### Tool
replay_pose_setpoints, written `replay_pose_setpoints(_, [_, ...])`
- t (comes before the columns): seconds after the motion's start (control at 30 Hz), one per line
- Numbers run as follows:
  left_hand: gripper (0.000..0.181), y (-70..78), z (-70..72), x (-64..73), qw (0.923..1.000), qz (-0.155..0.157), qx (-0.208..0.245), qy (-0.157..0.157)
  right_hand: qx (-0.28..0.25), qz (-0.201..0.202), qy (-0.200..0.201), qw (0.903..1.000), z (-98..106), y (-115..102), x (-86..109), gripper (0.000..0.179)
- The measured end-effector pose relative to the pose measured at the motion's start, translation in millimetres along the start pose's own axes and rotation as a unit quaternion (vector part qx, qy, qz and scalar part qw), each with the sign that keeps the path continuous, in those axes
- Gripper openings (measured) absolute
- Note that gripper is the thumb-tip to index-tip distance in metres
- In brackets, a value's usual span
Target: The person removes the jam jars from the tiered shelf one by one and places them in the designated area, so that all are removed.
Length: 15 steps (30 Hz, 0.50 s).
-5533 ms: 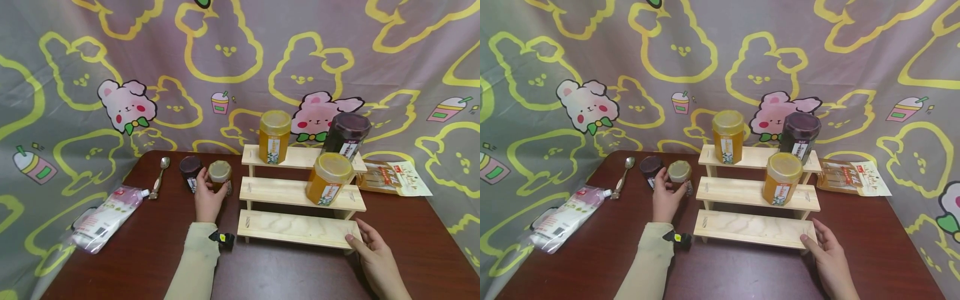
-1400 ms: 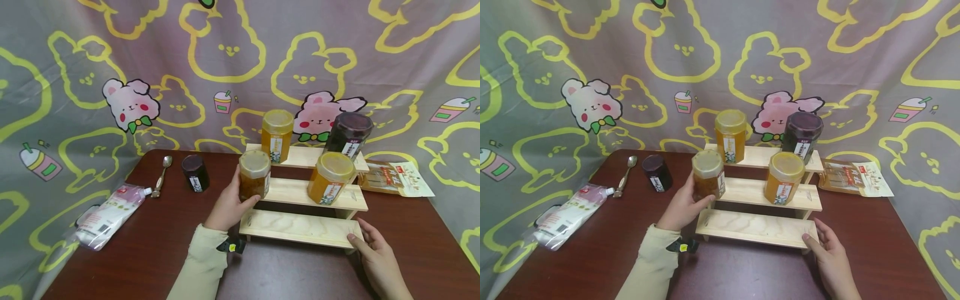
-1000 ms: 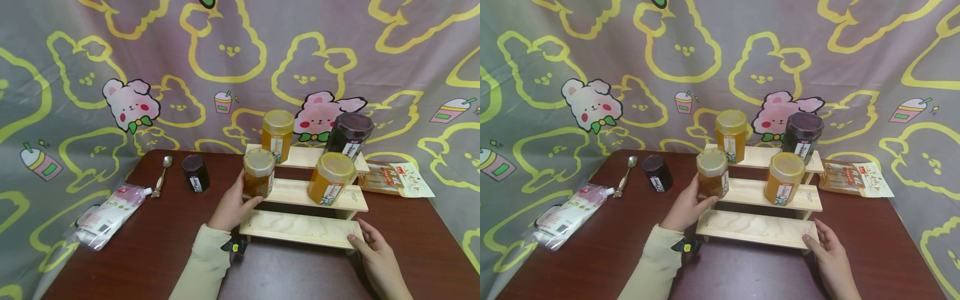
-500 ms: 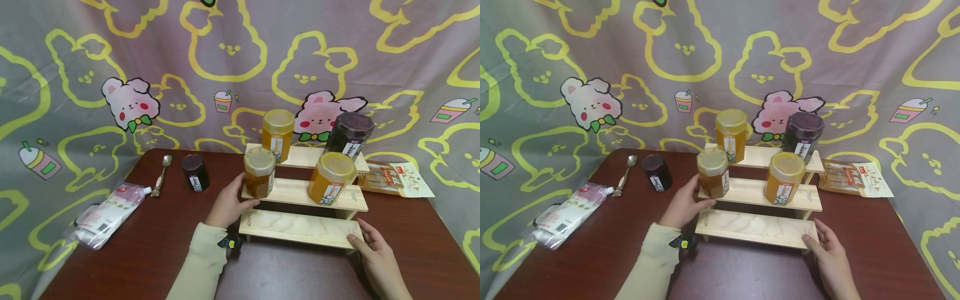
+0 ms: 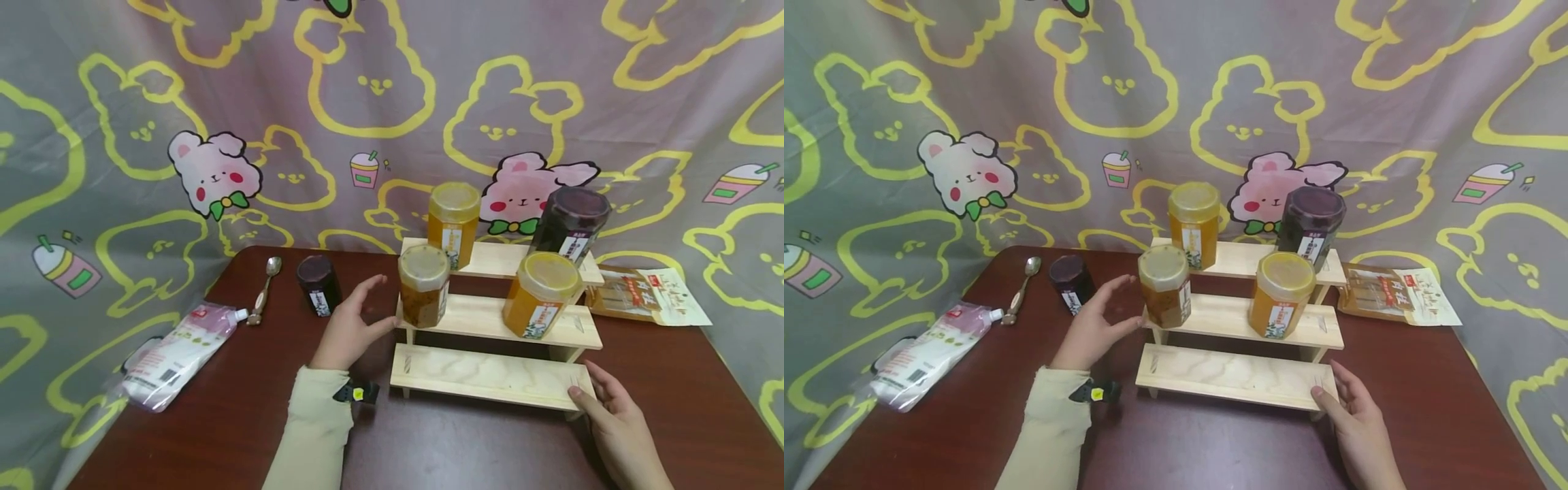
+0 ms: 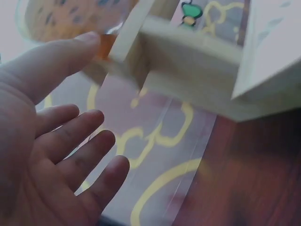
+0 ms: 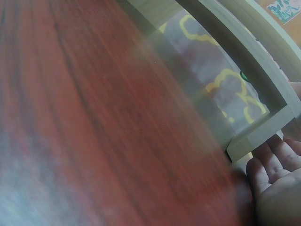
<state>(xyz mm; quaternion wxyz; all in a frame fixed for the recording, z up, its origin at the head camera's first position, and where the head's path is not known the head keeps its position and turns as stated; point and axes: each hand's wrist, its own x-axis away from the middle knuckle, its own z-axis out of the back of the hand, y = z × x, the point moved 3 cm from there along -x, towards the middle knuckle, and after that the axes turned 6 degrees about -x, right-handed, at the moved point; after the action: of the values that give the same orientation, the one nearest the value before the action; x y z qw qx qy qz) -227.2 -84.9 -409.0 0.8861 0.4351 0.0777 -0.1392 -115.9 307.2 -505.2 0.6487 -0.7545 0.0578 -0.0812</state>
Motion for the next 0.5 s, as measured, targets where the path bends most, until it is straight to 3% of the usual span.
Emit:
replay_pose_setpoints(0.23, [0.067,-12.4,21.2,1.3,0.9983,0.012,0.016,0.055,-0.011,0.017,-0.004,0.9998,0.2,-1.0,-0.5,0.074])
replay_pose_setpoints(0.5, [0.071,-19.0,30.3,2.7,0.9924,-0.003,0.019,0.122,-0.020,0.021,-0.007,0.9996,0.0,-0.7,0.4,0.073])
